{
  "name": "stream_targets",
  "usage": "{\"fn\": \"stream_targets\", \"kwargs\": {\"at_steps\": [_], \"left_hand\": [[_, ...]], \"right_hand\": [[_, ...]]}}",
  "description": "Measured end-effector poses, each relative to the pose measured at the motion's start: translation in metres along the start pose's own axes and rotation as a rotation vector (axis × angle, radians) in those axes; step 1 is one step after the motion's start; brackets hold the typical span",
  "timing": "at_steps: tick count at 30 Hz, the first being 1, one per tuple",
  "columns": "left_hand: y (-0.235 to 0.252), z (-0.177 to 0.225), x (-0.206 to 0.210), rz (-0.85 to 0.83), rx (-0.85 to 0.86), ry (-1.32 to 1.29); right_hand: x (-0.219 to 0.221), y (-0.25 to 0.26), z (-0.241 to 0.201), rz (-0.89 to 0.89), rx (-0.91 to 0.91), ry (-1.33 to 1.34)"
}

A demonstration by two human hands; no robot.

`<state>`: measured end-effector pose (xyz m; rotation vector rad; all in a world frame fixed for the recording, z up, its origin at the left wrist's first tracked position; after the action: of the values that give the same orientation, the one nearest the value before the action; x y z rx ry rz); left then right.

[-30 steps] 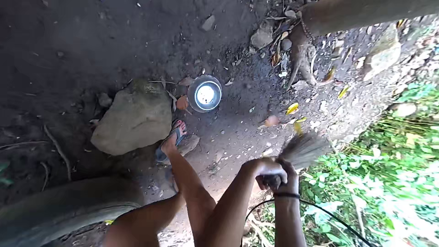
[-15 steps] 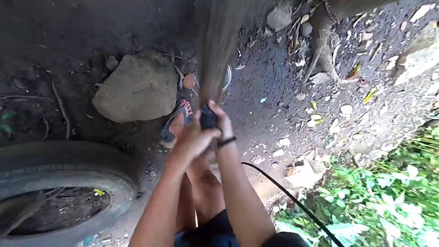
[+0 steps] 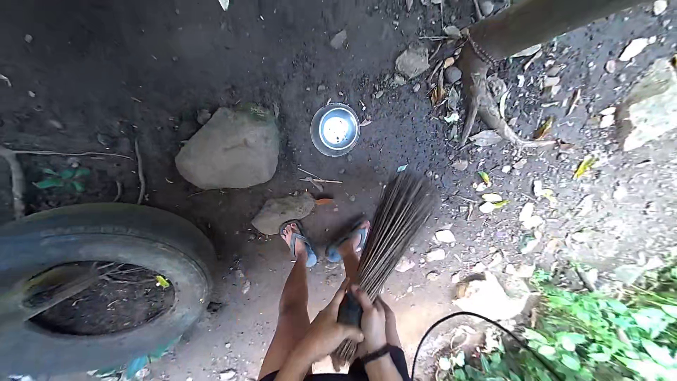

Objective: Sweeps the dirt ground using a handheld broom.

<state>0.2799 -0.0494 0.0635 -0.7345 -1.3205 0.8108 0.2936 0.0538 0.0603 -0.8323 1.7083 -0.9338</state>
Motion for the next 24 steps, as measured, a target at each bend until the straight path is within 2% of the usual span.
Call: {"fn": "stream_targets", "kwargs": {"at_steps": [2,4,6,7,9,10,12,13,15,17,19,22,24], "left_hand": [[-0.025,-0.027,0.009,0.094,0.154,-0.024],[-0.037,-0.051,0.017,0.314,0.293,-0.108],[-0.010,-0.057,0.017,0.518,0.247,-0.157],[0.016,-0.048,0.024,0.541,0.188,-0.171],[0.071,-0.017,0.064,0.448,0.080,-0.093],[0.104,-0.008,0.092,0.352,0.062,-0.001],[0.156,-0.001,0.155,0.157,0.023,0.114],[0.176,-0.002,0.181,0.059,-0.011,0.151],[0.201,-0.004,0.208,-0.075,-0.042,0.141],[0.195,-0.017,0.205,-0.128,0.039,0.124],[0.159,-0.044,0.189,-0.086,0.104,0.142],[0.078,-0.097,0.173,0.250,0.160,0.115],[0.058,-0.102,0.178,0.439,0.099,0.083]], "right_hand": [[-0.008,-0.016,0.014,-0.119,-0.012,-0.058],[-0.002,-0.015,0.024,-0.323,0.062,-0.132],[0.011,0.019,0.022,-0.510,0.145,-0.197],[0.008,0.046,0.017,-0.589,0.153,-0.205],[-0.034,0.096,-0.002,-0.646,0.095,-0.043],[-0.066,0.108,-0.024,-0.557,0.131,0.064],[-0.136,0.137,-0.047,-0.268,0.188,0.183],[-0.168,0.155,-0.044,-0.202,0.113,0.218],[-0.207,0.185,-0.030,-0.183,-0.063,0.270],[-0.214,0.179,-0.016,-0.106,-0.103,0.245],[-0.205,0.150,0.012,-0.153,-0.063,0.221],[-0.180,0.091,0.056,-0.362,0.127,0.124],[-0.168,0.080,0.066,-0.499,0.278,0.010]]}}
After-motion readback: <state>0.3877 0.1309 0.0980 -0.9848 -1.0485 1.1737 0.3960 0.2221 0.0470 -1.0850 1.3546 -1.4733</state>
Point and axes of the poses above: each hand's wrist, its own y-axis towards the middle knuckle, its own x-axis out of the palm, z = x × y, the point moved 4 cm from there along y, towards the middle knuckle, and after that the axes turned 11 degrees about -y, right-handed, at the moved point
